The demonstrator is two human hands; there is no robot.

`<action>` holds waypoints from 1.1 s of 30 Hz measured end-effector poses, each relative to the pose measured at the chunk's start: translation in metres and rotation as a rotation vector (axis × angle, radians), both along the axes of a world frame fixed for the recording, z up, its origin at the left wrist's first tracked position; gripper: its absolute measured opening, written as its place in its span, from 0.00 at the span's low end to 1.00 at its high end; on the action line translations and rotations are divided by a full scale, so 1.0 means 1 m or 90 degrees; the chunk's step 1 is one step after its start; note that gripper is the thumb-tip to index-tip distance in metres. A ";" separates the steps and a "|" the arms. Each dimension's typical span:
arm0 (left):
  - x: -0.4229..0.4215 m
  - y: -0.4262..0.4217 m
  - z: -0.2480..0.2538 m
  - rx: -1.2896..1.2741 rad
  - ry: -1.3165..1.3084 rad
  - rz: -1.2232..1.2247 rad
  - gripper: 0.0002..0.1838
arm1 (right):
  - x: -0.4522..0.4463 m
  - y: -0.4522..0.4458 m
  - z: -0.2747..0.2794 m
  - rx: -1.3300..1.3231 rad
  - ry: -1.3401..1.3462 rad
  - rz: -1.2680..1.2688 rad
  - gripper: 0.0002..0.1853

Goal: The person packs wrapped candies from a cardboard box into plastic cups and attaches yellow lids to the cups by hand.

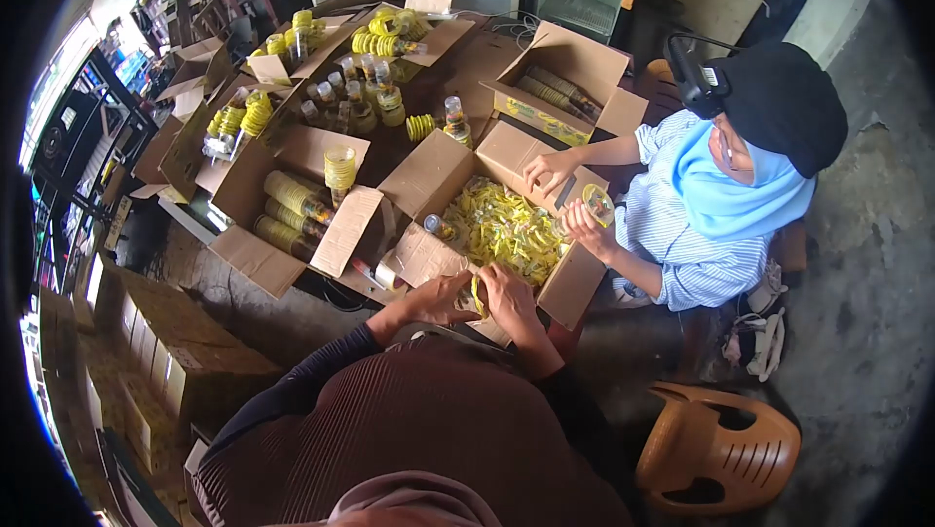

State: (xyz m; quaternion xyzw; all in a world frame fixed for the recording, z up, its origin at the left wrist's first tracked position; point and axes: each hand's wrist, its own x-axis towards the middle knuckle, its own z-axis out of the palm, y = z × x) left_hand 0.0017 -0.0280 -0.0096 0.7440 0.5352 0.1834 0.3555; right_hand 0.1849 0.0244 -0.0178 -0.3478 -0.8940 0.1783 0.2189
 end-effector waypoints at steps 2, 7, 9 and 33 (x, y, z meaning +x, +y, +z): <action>-0.005 0.010 0.013 -0.057 0.007 -0.043 0.39 | -0.004 0.000 0.010 0.013 -0.001 0.018 0.05; -0.004 0.030 -0.013 -0.022 -0.069 -0.094 0.33 | -0.005 0.010 0.018 0.047 -0.069 0.049 0.07; 0.000 0.031 -0.008 -0.098 -0.019 -0.068 0.33 | 0.002 0.015 0.015 0.072 -0.062 0.051 0.06; 0.085 0.005 -0.008 0.061 -0.093 0.143 0.32 | 0.063 0.048 -0.026 -0.141 0.076 0.098 0.10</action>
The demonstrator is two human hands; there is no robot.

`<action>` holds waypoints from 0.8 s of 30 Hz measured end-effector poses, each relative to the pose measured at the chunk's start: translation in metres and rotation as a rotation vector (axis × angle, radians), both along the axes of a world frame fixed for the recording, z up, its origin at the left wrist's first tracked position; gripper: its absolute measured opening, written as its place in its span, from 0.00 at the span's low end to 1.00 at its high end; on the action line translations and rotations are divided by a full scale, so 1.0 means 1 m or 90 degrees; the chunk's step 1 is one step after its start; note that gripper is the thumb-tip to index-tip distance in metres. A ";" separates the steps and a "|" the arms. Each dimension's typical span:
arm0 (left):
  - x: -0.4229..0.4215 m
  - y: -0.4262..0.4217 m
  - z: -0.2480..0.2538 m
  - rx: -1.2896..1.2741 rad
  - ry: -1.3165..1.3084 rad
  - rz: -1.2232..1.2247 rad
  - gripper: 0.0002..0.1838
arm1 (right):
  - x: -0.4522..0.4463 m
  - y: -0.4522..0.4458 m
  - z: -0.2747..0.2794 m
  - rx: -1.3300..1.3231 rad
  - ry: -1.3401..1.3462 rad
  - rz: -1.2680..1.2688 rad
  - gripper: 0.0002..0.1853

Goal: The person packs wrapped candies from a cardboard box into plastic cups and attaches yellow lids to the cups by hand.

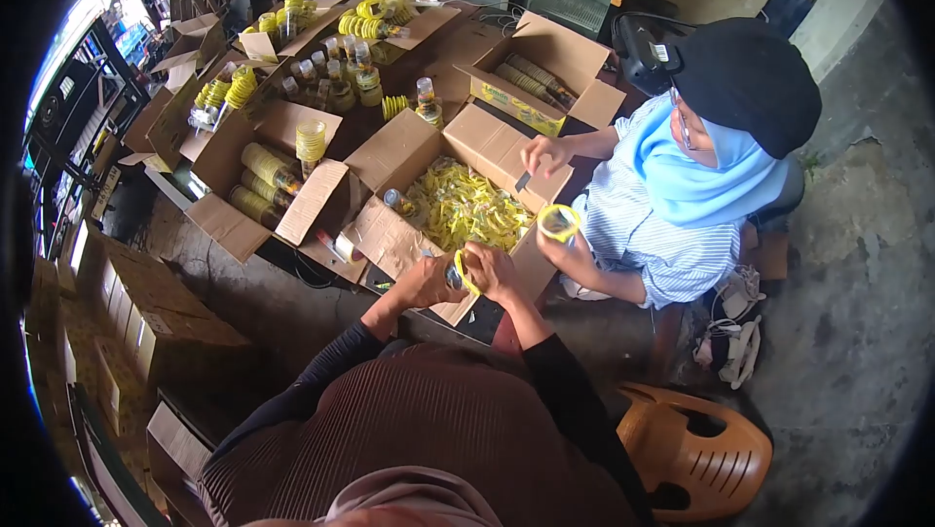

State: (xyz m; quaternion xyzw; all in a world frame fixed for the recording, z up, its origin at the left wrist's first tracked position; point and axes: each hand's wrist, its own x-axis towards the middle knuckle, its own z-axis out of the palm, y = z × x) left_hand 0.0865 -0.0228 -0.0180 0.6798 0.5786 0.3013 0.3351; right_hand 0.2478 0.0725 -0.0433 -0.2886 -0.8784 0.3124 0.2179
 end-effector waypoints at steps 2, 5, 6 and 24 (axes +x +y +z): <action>-0.002 -0.003 -0.005 0.002 0.048 0.073 0.31 | -0.008 0.005 -0.011 0.027 0.097 0.010 0.13; -0.006 -0.014 0.000 0.040 0.062 0.113 0.29 | -0.018 0.016 -0.024 -0.151 0.118 -0.036 0.17; -0.009 -0.020 0.007 0.072 0.077 0.123 0.28 | -0.022 0.027 -0.046 -0.113 0.173 -0.129 0.15; -0.191 -0.002 0.007 0.250 0.084 0.251 0.26 | -0.067 0.049 -0.057 0.042 -0.146 -0.363 0.19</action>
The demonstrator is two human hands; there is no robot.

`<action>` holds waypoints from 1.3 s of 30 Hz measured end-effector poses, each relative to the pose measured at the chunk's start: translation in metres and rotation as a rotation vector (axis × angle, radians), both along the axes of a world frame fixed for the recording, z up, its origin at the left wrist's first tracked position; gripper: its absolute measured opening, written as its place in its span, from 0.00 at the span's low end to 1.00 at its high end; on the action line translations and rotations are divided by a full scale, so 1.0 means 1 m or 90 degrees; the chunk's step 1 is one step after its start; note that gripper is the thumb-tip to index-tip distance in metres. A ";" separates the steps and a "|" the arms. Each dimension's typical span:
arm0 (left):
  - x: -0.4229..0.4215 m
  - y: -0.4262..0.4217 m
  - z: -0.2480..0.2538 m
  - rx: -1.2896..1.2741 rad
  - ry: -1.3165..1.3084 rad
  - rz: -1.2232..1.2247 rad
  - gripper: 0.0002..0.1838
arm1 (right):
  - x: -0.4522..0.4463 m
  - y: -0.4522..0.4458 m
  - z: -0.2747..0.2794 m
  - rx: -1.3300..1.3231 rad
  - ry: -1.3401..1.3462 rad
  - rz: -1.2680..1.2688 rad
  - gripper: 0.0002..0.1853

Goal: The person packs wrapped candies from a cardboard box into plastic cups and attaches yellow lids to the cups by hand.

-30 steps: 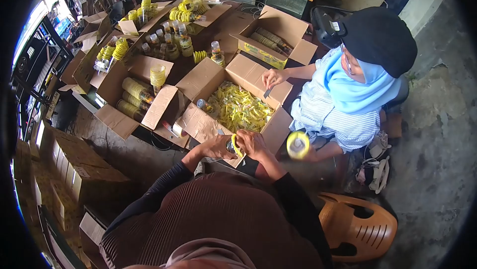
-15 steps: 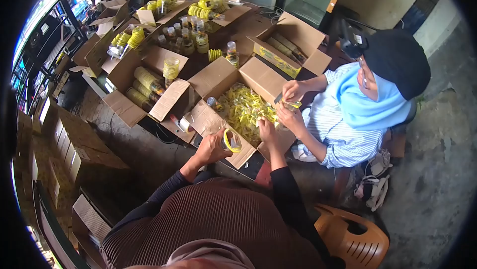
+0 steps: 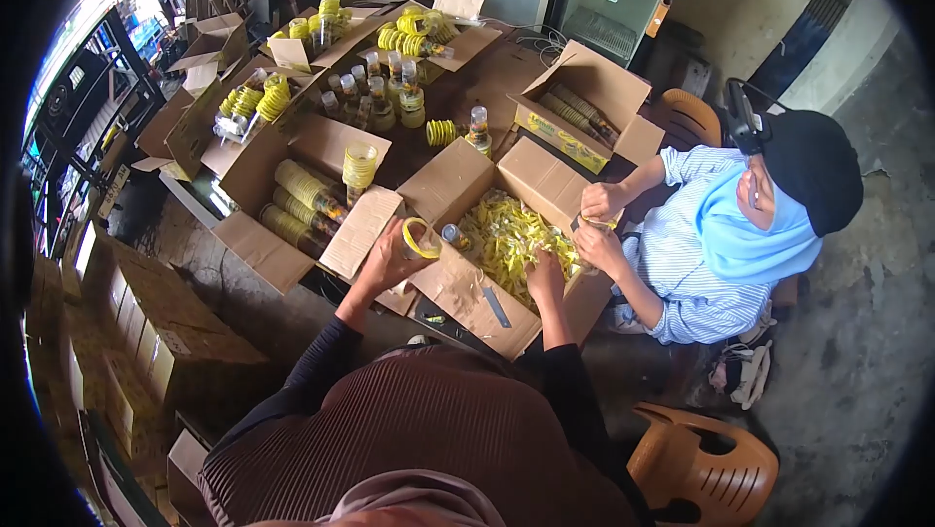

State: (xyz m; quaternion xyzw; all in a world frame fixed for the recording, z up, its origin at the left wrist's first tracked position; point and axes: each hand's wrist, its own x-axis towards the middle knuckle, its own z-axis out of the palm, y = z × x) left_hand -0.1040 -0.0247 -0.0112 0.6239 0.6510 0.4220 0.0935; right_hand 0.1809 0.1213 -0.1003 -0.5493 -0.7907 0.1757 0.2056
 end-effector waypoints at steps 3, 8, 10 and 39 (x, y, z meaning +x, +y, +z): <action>-0.038 0.020 0.006 -0.014 -0.049 -0.005 0.28 | -0.011 -0.002 0.011 0.012 -0.059 -0.039 0.16; -0.107 0.067 -0.020 0.041 0.089 0.010 0.35 | -0.027 -0.001 0.004 -0.021 -0.163 -0.077 0.13; -0.126 0.079 -0.029 -0.014 0.148 0.055 0.38 | -0.033 -0.008 0.007 -0.025 -0.173 -0.096 0.12; -0.190 -0.005 -0.027 -0.034 0.068 -0.054 0.28 | -0.353 0.023 0.025 -0.176 0.284 0.315 0.05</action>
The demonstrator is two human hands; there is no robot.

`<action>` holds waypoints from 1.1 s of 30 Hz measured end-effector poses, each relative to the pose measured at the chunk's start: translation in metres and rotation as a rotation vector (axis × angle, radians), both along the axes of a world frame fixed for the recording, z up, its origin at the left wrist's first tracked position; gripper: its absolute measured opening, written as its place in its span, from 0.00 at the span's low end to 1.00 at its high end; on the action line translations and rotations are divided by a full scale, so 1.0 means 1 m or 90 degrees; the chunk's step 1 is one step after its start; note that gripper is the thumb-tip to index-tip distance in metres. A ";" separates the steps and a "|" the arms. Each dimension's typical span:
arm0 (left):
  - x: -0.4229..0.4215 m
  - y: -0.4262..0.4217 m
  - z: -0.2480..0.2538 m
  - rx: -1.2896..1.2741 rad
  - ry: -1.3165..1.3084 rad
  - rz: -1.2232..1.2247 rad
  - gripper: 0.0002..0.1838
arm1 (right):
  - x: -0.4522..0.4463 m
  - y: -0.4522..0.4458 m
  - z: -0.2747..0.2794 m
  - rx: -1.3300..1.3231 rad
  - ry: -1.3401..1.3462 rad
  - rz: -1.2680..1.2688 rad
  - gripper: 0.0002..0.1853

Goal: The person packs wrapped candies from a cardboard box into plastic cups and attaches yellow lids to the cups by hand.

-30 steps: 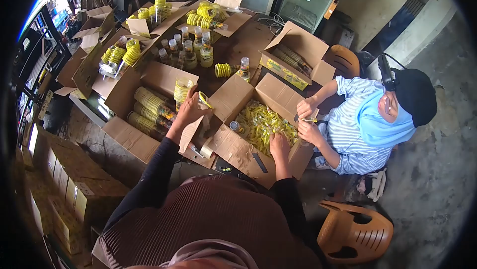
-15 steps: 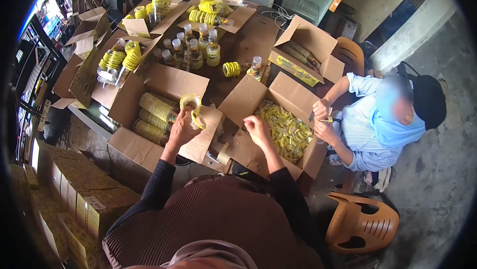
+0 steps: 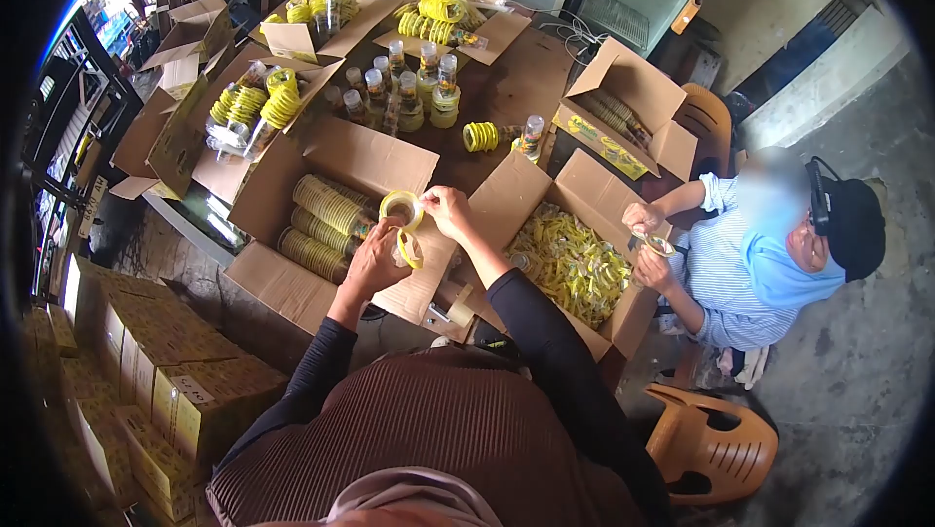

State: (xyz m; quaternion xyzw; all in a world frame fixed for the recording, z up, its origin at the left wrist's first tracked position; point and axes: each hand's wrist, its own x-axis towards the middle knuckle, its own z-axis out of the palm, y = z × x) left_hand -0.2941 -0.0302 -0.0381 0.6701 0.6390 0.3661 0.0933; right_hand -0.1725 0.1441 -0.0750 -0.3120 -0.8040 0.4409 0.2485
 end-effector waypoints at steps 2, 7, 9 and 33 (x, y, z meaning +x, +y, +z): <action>-0.001 0.000 0.003 -0.005 -0.008 0.000 0.29 | 0.001 0.000 0.010 -0.080 -0.057 -0.016 0.05; -0.003 -0.001 0.004 -0.044 -0.005 -0.003 0.31 | 0.000 0.000 0.011 -0.081 -0.078 -0.017 0.06; -0.004 -0.001 0.007 -0.050 0.003 -0.008 0.31 | 0.000 0.000 0.004 -0.008 -0.067 0.001 0.05; 0.002 -0.003 0.012 -0.041 -0.026 -0.040 0.27 | 0.201 0.019 -0.047 0.082 -0.037 -0.399 0.10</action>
